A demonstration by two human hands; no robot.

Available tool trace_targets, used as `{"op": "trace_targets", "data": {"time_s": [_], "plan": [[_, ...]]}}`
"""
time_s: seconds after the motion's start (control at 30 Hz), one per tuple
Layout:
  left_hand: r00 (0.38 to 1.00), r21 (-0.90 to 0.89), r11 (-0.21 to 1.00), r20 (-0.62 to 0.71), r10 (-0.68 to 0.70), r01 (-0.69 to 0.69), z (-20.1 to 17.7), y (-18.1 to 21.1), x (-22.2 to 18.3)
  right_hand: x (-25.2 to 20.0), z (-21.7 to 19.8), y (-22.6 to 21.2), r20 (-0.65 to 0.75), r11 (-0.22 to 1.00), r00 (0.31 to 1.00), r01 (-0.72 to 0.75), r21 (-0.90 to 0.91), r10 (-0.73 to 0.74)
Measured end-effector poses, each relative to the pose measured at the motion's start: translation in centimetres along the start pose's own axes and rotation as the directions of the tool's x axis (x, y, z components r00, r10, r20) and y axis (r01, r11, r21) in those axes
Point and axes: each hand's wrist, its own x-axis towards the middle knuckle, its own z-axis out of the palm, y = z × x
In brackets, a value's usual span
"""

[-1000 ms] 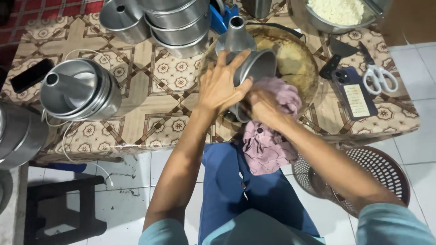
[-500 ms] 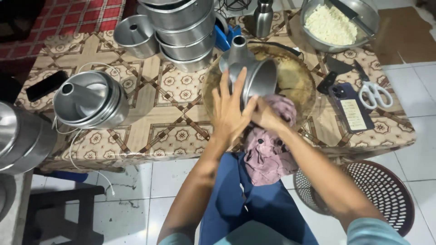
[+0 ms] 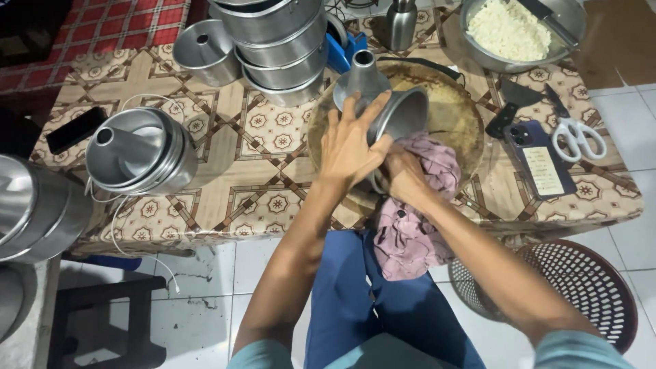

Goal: Cleaning and wiping down metal cake molds with a cloth before stacking them on a table.

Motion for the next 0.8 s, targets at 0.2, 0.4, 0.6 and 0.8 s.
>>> {"op": "trace_targets", "data": {"time_s": [0.2, 0.4, 0.6, 0.8], "plan": [[0.999, -0.015, 0.999, -0.012, 0.049, -0.049, -0.3, -0.2, 0.6, 1.8, -5.1, 1.8, -0.226, 0.929, 0.909, 0.308, -0.205, -0.351], [0.997, -0.033, 0.997, 0.023, 0.074, -0.073, -1.1, 0.4, 0.3, -0.1, -5.2, -4.4, -0.188, 0.958, 0.947, 0.227, -0.176, -0.259], [0.999, -0.015, 0.999, 0.037, 0.04, -0.04, -1.2, 0.7, -0.4, -1.4, -3.4, -2.6, 0.024, 0.991, 0.999, 0.03, 0.128, -0.034], [0.999, 0.027, 0.998, 0.012, 0.051, -0.052, -0.3, 0.1, -0.3, -2.1, -5.4, -4.8, -0.099, 0.913, 0.957, 0.224, -0.341, -0.272]]}}
